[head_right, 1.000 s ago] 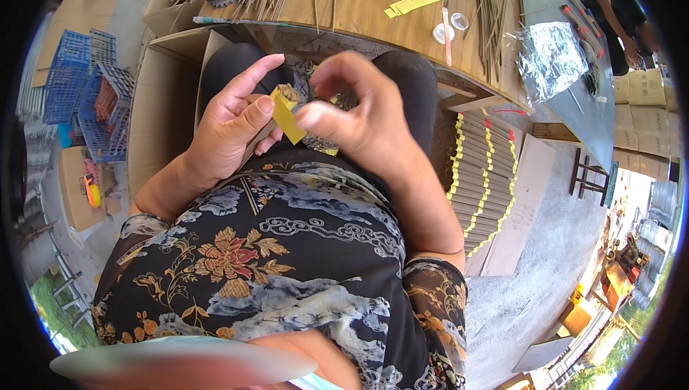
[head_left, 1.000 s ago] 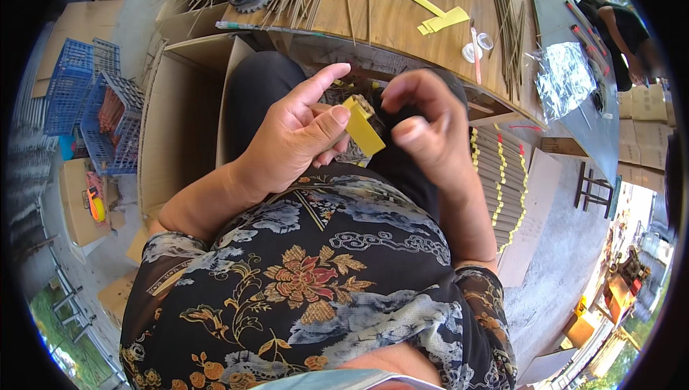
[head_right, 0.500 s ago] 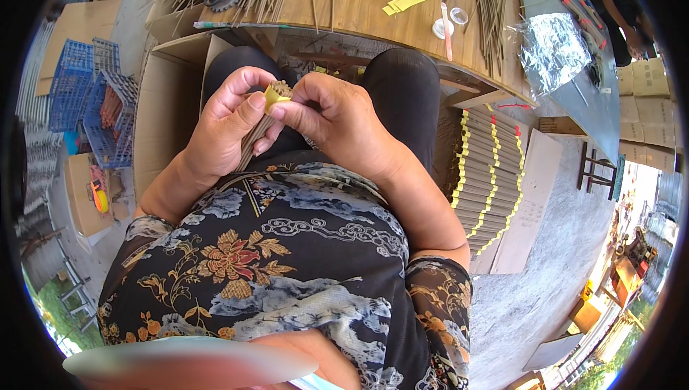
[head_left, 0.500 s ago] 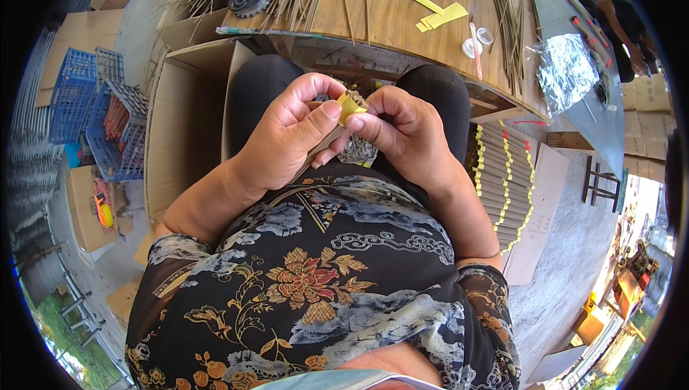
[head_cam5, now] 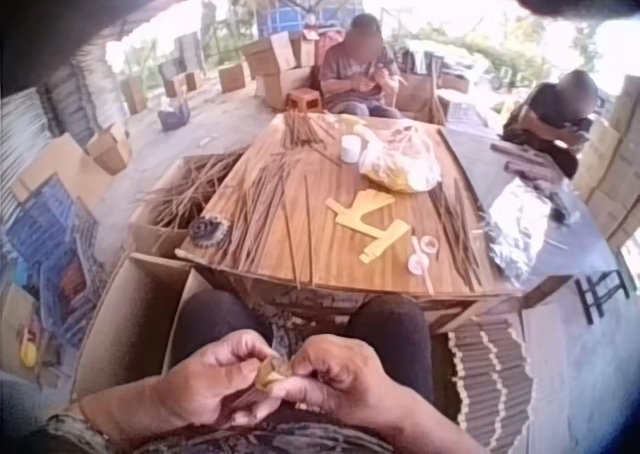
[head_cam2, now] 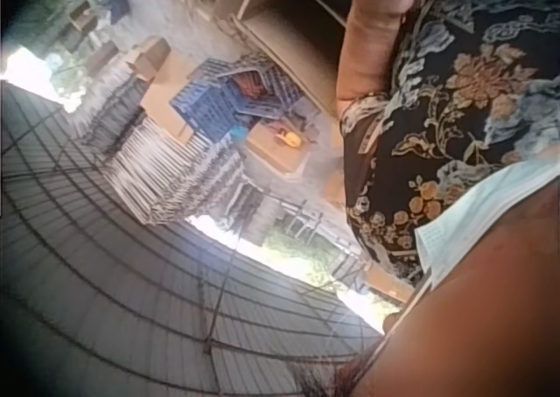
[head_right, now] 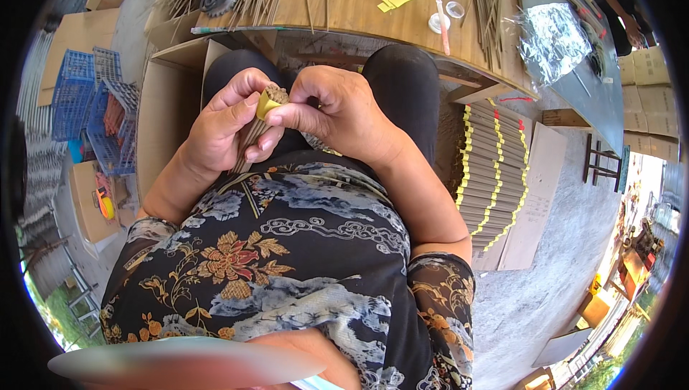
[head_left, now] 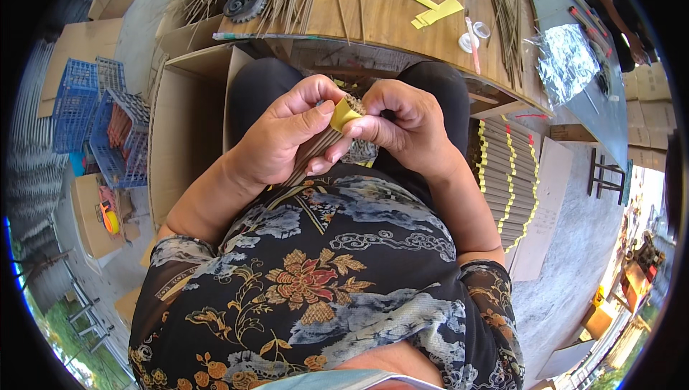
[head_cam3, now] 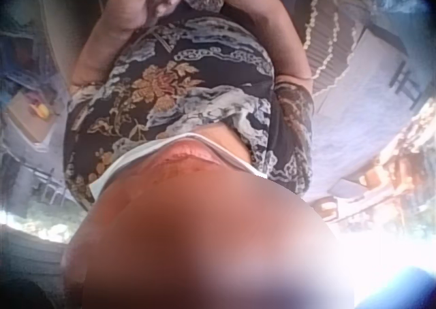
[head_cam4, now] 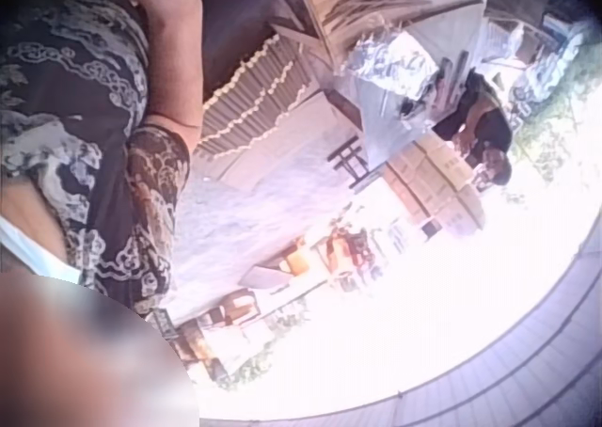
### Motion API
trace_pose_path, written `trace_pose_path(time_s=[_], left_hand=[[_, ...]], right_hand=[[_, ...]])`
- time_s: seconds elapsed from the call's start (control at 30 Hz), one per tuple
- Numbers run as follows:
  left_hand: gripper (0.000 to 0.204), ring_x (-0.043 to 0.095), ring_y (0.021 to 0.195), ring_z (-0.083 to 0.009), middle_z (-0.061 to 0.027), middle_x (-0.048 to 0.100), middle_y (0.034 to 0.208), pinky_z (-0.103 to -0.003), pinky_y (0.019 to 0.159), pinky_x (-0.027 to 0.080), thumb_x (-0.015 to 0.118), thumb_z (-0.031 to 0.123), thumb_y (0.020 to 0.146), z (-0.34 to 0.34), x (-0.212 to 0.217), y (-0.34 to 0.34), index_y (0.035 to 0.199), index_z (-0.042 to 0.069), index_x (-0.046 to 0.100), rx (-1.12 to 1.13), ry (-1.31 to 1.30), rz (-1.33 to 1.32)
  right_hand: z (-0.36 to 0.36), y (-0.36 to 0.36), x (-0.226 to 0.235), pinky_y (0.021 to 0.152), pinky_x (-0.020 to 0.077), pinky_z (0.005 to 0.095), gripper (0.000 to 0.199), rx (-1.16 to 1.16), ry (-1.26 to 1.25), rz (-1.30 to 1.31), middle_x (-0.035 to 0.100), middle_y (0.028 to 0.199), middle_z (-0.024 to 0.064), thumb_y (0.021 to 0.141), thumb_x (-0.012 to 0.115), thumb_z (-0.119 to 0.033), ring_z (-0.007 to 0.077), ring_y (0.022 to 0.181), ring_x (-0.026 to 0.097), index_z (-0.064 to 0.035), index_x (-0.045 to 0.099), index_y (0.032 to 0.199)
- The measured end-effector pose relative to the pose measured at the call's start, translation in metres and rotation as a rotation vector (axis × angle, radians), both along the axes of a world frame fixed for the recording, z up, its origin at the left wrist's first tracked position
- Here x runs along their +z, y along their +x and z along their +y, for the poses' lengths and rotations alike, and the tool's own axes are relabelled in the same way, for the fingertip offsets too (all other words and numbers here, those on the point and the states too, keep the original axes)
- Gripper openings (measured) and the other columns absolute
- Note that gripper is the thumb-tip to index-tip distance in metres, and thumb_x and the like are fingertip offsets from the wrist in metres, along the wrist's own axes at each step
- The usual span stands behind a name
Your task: The person gathers thin sticks and aligns them into a bundle. They wrap the bundle with yellow tape and use a small stick to press the tape firmly. The person repeats this process to secure the bundle.
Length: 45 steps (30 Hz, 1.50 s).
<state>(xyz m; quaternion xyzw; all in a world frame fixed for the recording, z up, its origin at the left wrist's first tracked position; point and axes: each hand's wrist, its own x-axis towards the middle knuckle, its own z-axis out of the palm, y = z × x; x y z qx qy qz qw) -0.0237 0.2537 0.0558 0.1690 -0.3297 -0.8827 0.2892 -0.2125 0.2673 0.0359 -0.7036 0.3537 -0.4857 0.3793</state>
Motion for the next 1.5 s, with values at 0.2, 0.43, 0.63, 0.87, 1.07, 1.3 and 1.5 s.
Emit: trace_pose_path(time_s=[0.2, 0.43, 0.63, 0.87, 1.07, 1.3, 1.5], left_hand=[[0.018, 0.055, 0.068, -0.016, -0.0097, 0.054, 0.087, -0.021, 0.047, 0.043, 0.042, 0.019, 0.092, -0.005, 0.004, -0.002, 0.105, 0.007, 0.044, -0.087, -0.022, 0.001], [0.026, 0.053, 0.075, -0.0091, -0.0036, 0.055, 0.082, -0.021, 0.068, 0.043, 0.044, 0.02, 0.093, 0.002, 0.026, -0.006, 0.102, -0.003, 0.051, -0.009, -0.526, -0.419], [0.028, 0.052, 0.069, -0.0082, -0.0037, 0.056, 0.079, -0.02, 0.065, 0.043, 0.049, 0.022, 0.09, -0.008, 0.031, -0.017, 0.102, -0.003, 0.053, -0.149, -0.309, -0.367], [0.028, 0.05, 0.06, -0.0056, -0.0035, 0.056, 0.074, -0.015, 0.055, 0.04, 0.053, 0.026, 0.088, -0.017, 0.027, -0.028, 0.095, -0.001, 0.054, -0.144, -0.158, -0.343], [0.036, 0.048, 0.06, -0.0109, -0.0086, 0.054, 0.073, -0.019, 0.05, 0.039, 0.058, 0.026, 0.083, -0.036, 0.036, -0.041, 0.1, -0.005, 0.052, 0.145, -0.373, -0.365], [0.033, 0.048, 0.063, -0.0119, -0.0104, 0.054, 0.077, -0.021, 0.053, 0.04, 0.058, 0.022, 0.084, -0.047, 0.037, -0.065, 0.101, -0.005, 0.052, 0.217, -0.425, -0.35], [0.026, 0.053, 0.063, -0.01, -0.0088, 0.06, 0.078, -0.021, 0.056, 0.042, 0.055, 0.019, 0.087, -0.059, 0.034, -0.079, 0.102, -0.002, 0.054, 0.29, -0.376, -0.234]], right_hand=[[-0.002, 0.0, 0.007, 0.066, 0.0464, 0.0284, 0.03, -0.018, -0.066, -0.141, 0.056, 0.082, 0.0072, 0.066, 0.073, -0.024, 0.0192, 0.074, 0.055, -0.0049, 0.06, 0.085], [-0.003, -0.006, 0.023, 0.062, 0.047, 0.0308, 0.033, -0.07, -0.331, 0.023, 0.057, 0.082, 0.0059, 0.064, 0.075, -0.031, 0.0211, 0.077, 0.056, -0.0069, 0.059, 0.081], [-0.006, -0.016, 0.024, 0.05, 0.0451, 0.0276, 0.038, -0.041, -0.308, -0.002, 0.054, 0.076, 0.0047, 0.064, 0.074, -0.037, 0.0202, 0.067, 0.053, -0.0067, 0.055, 0.076], [-0.017, -0.035, 0.016, 0.056, 0.0461, 0.0266, 0.039, -0.029, -0.25, 0.007, 0.055, 0.079, 0.0055, 0.062, 0.076, -0.033, 0.0197, 0.071, 0.054, -0.0055, 0.057, 0.082], [-0.049, -0.136, -0.031, 0.065, 0.0438, 0.0361, 0.039, -0.984, 0.232, 0.412, 0.06, 0.08, 0.0135, 0.078, 0.061, -0.04, 0.0284, 0.074, 0.057, -0.0018, 0.063, 0.082], [-0.067, -0.16, -0.084, 0.058, 0.0457, 0.0339, 0.035, -0.907, 0.537, 0.334, 0.061, 0.069, 0.012, 0.082, 0.058, -0.034, 0.0248, 0.061, 0.059, 0.0006, 0.061, 0.079], [-0.044, -0.156, -0.036, 0.044, 0.0446, 0.0231, 0.021, -0.816, 0.432, -0.122, 0.059, 0.066, 0.0074, 0.086, 0.053, -0.015, 0.0101, 0.052, 0.055, 0.0051, 0.054, 0.08]])
